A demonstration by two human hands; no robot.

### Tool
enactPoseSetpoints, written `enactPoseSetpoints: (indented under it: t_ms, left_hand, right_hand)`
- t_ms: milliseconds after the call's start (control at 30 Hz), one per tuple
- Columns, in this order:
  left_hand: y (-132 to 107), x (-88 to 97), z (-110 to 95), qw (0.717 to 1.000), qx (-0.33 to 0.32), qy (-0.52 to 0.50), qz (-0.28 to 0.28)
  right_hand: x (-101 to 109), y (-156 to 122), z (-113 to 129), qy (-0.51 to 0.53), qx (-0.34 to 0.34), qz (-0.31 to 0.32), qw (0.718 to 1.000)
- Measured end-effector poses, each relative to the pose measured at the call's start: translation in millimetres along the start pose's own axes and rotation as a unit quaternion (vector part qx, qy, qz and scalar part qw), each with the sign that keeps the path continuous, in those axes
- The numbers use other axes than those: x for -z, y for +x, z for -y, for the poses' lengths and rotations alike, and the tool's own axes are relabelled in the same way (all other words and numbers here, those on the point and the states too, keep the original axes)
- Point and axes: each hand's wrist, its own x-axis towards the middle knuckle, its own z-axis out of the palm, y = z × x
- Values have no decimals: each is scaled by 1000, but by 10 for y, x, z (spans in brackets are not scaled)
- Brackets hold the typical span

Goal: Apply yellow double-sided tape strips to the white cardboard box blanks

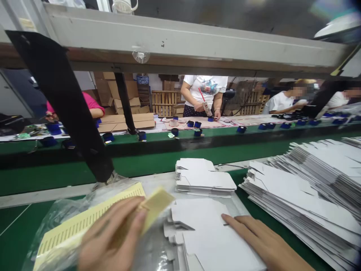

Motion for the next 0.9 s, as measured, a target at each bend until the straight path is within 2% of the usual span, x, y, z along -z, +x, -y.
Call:
enactPoseSetpoints:
  t_ms: [33,133,200,267,333,433,500,633,700,800,900]
  left_hand:
    - [23,-76,-84,997,-43,-20,55]
    - [49,-226,-245,989,-95,-60,100]
    - [28,-256,-265,988,-86,-60,110]
    - [-1,-257,-243,991,-53,-53,109]
    - [-16,-261,-209,991,-41,-51,115]
    - [-4,-294,-154,988,-84,-23,124]
    - [18,-314,-111,991,-95,27,87]
    - [61,-289,-49,994,31,102,1]
    - [62,-275,-49,993,61,98,-20]
    - [24,-301,-76,997,28,68,-13]
    - [-26,-367,-112,997,-44,27,48]
  right_hand:
    - [-21,7,-29,-16,-5,20,1000]
    - [42,29,-144,-33,37,62,997]
    - [175,44,-187,-26,71,58,995]
    - [358,100,-135,-13,75,20,997]
    - [549,242,31,23,61,-38,997]
    - [721,604,363,138,70,-87,984]
    - [704,860,516,171,70,-52,981]
    - [444,1128,559,134,44,129,982]
    - [319,1136,518,129,41,173,976]
    - [249,1101,458,151,49,179,971]
    - [296,1086,397,170,80,167,968]
